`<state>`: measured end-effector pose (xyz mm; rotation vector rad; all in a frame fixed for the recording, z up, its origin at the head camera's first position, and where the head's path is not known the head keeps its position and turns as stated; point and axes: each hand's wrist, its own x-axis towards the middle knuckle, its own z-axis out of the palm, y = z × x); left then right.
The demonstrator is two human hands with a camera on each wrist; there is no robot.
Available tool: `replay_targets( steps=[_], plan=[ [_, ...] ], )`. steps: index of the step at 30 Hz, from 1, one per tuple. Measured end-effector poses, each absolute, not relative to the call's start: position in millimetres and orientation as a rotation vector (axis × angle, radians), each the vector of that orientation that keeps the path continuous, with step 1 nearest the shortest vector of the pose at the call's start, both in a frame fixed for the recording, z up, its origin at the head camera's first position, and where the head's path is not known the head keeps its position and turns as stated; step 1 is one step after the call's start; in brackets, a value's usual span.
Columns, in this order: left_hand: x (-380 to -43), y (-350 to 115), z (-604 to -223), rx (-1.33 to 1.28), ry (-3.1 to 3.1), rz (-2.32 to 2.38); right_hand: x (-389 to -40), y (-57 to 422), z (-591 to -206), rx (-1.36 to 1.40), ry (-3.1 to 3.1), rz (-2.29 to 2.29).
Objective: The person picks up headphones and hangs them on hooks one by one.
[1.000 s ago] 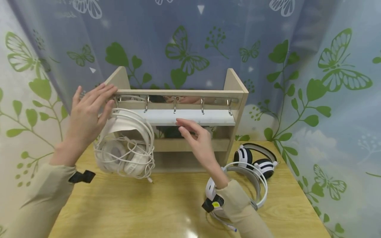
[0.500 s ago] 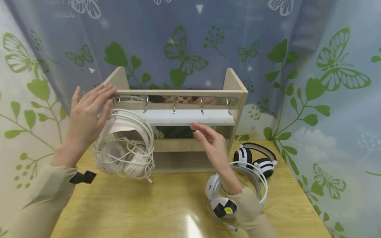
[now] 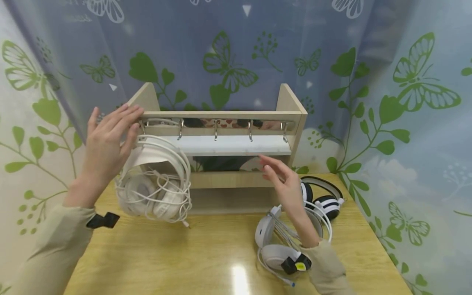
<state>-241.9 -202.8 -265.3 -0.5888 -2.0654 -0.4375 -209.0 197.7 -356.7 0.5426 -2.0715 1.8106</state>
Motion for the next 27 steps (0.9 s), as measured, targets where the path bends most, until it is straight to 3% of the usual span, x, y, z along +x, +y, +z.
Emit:
replay_targets(
  steps=[27],
  plan=[
    [-242.0,-203.8,-267.3,-0.586,-2.036,-0.453,-191.5,276.4,-401.9,0.287,-2.046,1.838]
  ],
)
